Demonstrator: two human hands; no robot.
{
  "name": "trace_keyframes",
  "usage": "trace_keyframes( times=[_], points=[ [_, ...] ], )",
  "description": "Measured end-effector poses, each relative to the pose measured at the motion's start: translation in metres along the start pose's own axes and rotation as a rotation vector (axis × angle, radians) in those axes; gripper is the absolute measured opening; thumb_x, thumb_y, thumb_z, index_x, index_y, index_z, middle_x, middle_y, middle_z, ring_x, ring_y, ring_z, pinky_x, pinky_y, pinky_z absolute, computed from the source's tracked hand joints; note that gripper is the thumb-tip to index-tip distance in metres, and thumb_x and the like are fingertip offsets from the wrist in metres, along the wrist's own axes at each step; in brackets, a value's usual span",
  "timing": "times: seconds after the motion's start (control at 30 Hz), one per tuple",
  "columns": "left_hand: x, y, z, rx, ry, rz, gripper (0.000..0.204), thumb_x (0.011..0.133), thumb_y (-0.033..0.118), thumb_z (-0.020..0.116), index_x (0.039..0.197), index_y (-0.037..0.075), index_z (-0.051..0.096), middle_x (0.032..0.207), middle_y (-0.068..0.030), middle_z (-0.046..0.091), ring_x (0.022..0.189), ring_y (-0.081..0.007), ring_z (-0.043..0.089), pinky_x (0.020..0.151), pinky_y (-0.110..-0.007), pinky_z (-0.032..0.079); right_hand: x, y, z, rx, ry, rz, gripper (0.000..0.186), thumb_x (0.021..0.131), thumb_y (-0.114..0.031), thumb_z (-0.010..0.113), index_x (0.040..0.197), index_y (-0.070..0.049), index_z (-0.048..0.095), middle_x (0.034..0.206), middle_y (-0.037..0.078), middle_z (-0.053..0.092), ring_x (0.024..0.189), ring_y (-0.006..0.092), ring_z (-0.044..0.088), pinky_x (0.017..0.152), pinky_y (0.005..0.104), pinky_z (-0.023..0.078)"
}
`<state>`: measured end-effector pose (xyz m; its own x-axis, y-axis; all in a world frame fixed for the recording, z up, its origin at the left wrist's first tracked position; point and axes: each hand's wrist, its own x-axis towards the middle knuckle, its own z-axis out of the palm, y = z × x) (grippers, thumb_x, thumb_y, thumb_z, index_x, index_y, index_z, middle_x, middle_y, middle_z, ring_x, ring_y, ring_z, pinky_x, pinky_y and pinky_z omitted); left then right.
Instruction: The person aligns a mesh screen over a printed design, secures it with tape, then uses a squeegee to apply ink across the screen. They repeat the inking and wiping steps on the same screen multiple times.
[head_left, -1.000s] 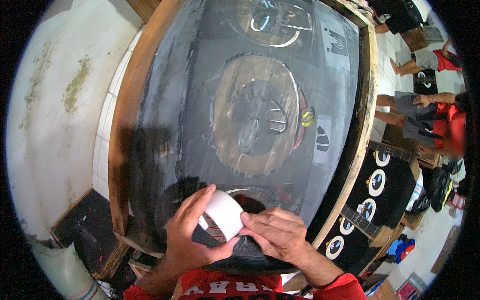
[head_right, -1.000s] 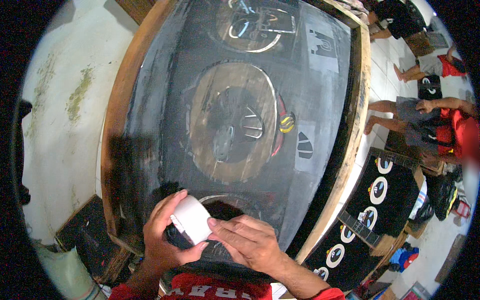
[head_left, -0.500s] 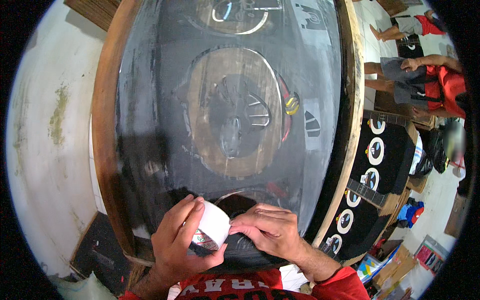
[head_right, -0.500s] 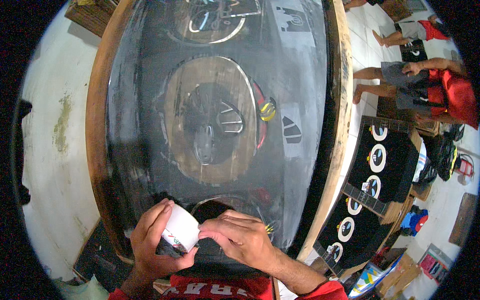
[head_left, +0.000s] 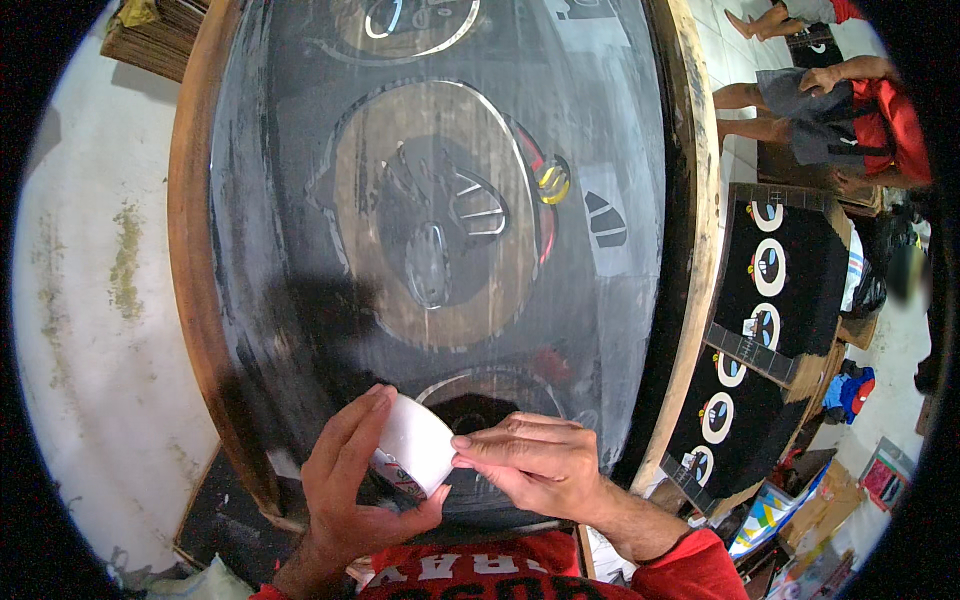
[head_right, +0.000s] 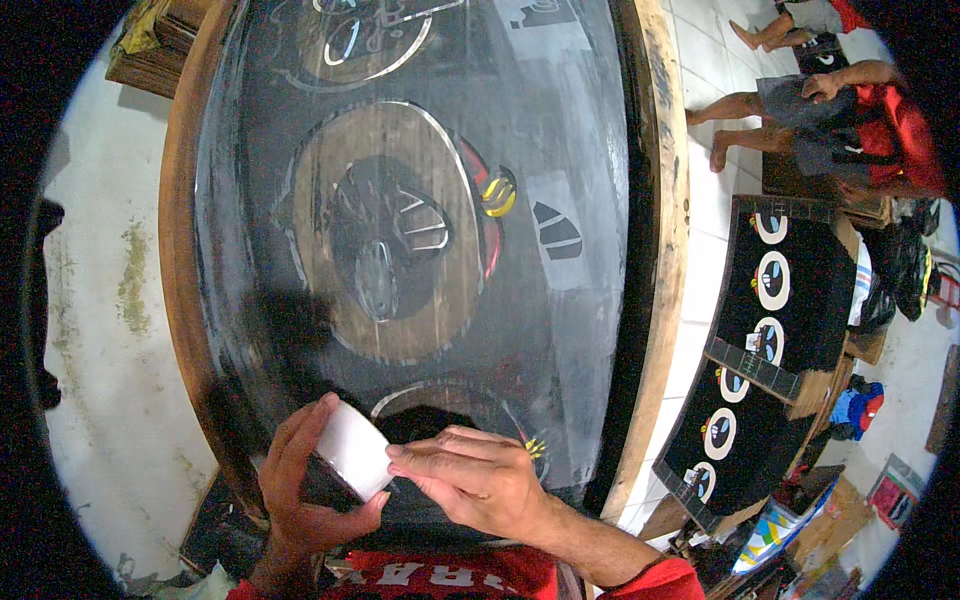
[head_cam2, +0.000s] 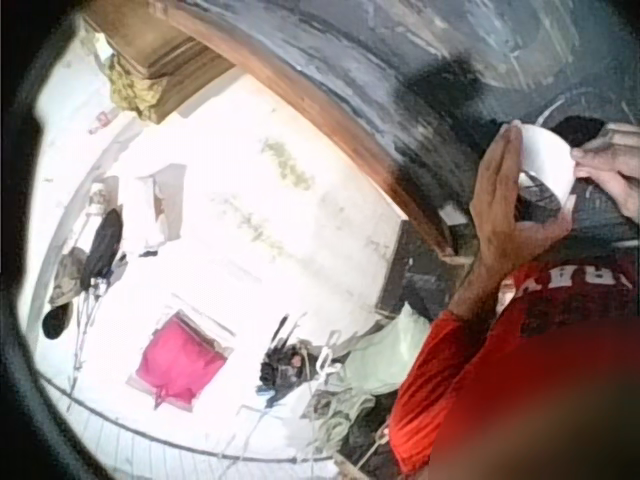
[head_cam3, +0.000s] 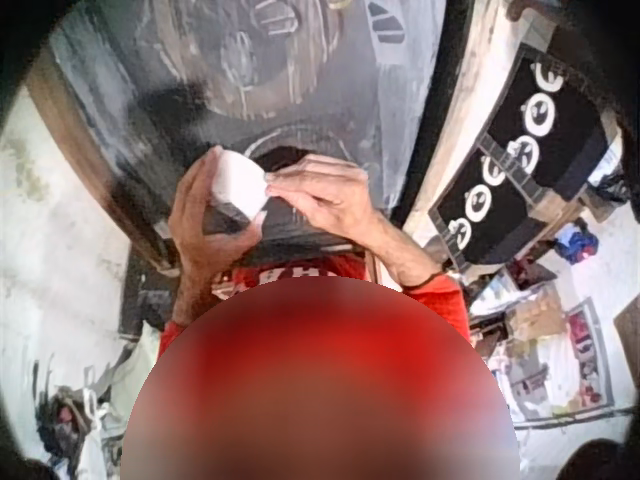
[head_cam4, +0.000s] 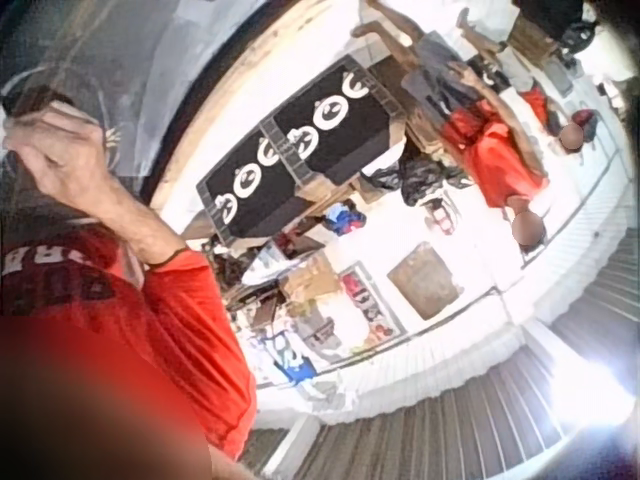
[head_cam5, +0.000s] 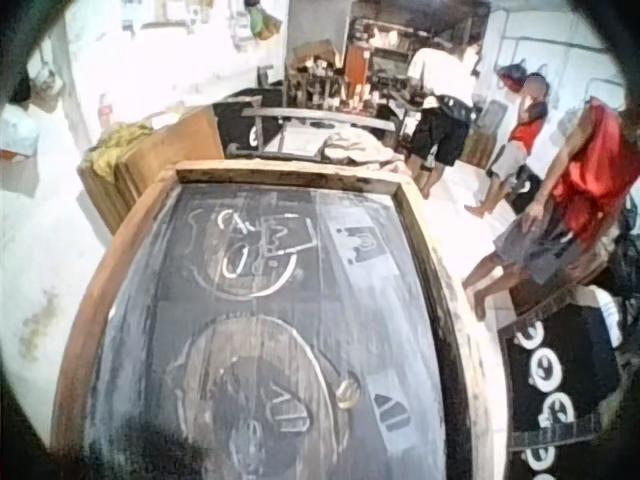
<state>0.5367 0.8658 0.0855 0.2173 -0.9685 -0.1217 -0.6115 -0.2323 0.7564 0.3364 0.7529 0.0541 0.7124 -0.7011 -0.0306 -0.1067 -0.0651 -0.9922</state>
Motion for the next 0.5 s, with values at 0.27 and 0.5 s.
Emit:
trace_keyframes(
  times=[0.27,0.5],
  points=[
    [-0.007,0.006,0.010,-0.039,-0.005,0.054,0.092,0.061,0.023,0.092,0.142,0.000,0.056,0.135,-0.0238,0.065,0.122,-0.0389,0.066,0.103,-0.047,0.055,-0.003,0.000,-0.017,-0.107,-0.202,0.049,0.019,0.087,0.004,0.073,0.105,0.001,0.066,0.092,0.012,0.072,0.082,0.0274,0.073,0.073,0.0344,0.057],
    [-0.005,0.015,0.020,-0.153,0.107,-0.050,0.070,0.067,0.016,0.090,0.133,0.011,0.065,0.144,-0.0174,0.057,0.134,-0.0379,0.056,0.113,-0.053,0.045,-0.005,-0.020,-0.012,-0.084,-0.276,0.002,0.028,0.092,0.004,0.067,0.115,0.001,0.051,0.113,0.022,0.064,0.105,0.0420,0.069,0.086,0.0436,0.058]
  ],
)
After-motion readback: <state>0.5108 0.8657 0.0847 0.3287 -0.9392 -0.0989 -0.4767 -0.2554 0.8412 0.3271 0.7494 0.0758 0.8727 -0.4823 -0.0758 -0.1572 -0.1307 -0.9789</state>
